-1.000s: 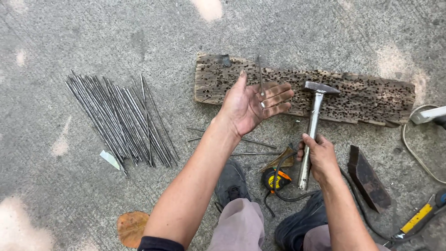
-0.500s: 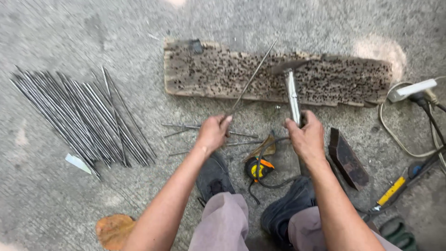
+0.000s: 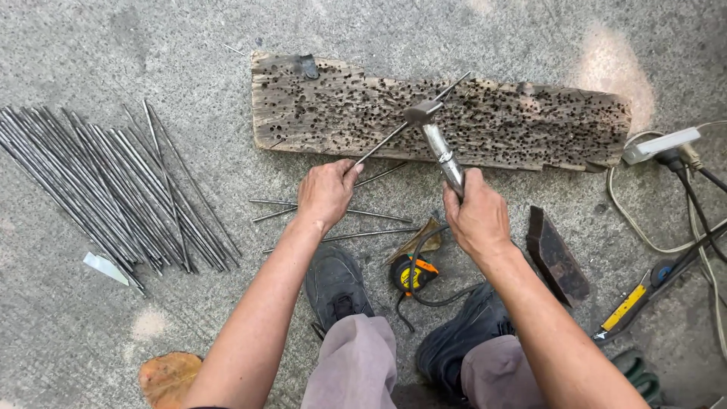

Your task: Cutting metal rods with an angle grinder and straightening them using a hammer on a wooden block.

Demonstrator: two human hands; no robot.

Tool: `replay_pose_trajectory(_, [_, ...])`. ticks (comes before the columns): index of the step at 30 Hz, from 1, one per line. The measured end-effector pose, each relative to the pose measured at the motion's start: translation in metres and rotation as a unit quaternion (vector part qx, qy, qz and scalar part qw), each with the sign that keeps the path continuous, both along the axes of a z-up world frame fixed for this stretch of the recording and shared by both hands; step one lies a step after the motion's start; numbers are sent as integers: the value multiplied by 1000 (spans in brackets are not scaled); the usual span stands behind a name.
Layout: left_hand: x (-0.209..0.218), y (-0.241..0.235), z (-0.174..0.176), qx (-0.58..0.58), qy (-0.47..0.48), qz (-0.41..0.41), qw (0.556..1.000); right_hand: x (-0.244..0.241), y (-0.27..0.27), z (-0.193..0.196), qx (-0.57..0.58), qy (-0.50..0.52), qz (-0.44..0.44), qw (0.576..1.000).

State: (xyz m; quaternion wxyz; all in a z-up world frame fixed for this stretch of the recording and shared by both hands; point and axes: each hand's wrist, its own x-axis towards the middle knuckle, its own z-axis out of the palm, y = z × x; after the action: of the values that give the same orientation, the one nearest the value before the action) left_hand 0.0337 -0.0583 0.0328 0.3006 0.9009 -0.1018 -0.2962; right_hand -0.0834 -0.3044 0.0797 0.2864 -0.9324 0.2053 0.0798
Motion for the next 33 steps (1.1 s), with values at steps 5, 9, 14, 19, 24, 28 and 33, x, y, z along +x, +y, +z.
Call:
replay_pose_trajectory(5, [-2,-3,-20,18,-63,-7,998,-2,4,-15,-34,-25,26,999])
replay_pose_trajectory(9, [-1,-10,-8,30,-102,-2,994,0,9,1,-52,33,29,998])
replay_pose_trajectory(14, [2,-14,3,27,-153,4,988,7,16,-5,-62,114,41,991])
replay_pose_trajectory(19, [-6,12,13,-108,-21,131,985,12,13,-6,-40,179,42,982])
replay_pose_trajectory(24, [1,4,3,-129,-39,166,977,3,22,3,-60,116,23,991])
replay_pose_trajectory(28, [-3,-4,-12,-139,-35,174,974,5,22,-2,-54,118,2,992])
replay_pose_trajectory(33, [-11,-6,21,-131,-39,180,974,-3,21,1,-59,117,-1,991])
